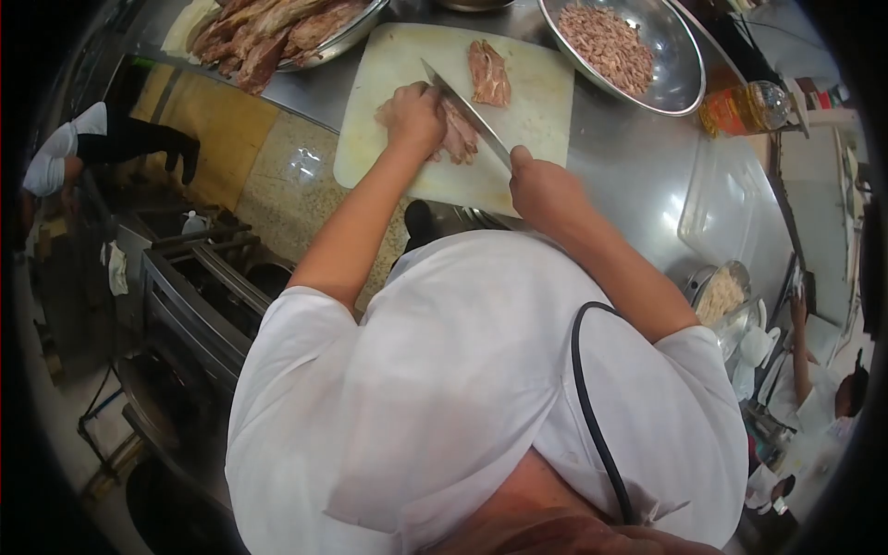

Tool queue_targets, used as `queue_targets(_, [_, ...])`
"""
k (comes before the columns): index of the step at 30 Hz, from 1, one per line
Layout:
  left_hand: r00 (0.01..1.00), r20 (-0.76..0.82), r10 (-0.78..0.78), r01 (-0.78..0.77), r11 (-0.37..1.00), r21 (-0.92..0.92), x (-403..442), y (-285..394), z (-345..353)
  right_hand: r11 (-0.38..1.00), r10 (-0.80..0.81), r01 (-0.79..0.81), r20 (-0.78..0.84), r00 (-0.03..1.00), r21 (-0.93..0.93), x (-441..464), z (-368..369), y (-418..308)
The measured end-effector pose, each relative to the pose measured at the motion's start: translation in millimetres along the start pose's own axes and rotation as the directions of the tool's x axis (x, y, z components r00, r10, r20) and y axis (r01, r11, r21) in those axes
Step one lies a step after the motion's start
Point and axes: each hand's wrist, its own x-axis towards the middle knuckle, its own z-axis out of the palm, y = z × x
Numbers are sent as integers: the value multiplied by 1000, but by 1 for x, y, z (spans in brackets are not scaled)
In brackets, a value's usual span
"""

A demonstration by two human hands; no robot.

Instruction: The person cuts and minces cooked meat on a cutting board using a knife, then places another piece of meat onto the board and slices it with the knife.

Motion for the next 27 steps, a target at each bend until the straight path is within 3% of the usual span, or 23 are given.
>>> queue_targets(8, [996, -18, 84, -83, 996, 30, -4, 2, -3, 999, -27, 27, 10, 1000, -34, 32, 3, -15])
queue_targets(12, [995, -24, 95, -94, 995, 38, -4, 5, -7, 992, -125, 125, -114, 986, -10, 83, 14, -13])
queue_targets(14, [990, 117, -78, 75, 997, 28, 1, 8, -15, 989, -147, 147, -151, 978, -7, 86, 15, -11])
queue_targets(15, [990, 115, -76, 73, 997, 29, -2, 3, -11, 990, -131, 136, -139, 982, 28, 82, 13, -7])
queue_targets(17, [973, -212, 95, -115, 990, -82, -10, -7, 6, 992, -106, 115, -134, 985, 60, 68, 8, 3])
queue_targets(19, [976, -191, 103, -117, 991, -66, -9, -5, 5, 999, -37, 34, -85, 996, -38, 44, 3, 4])
queue_targets(22, [974, -193, 119, -129, 991, -40, -9, -5, 4, 1000, 10, -10, -13, 1000, -17, 7, -11, -2])
queue_targets(27, [975, -183, 128, -132, 991, -8, -8, -2, 2, 998, -42, 44, 32, 999, -50, 0, -14, -7])
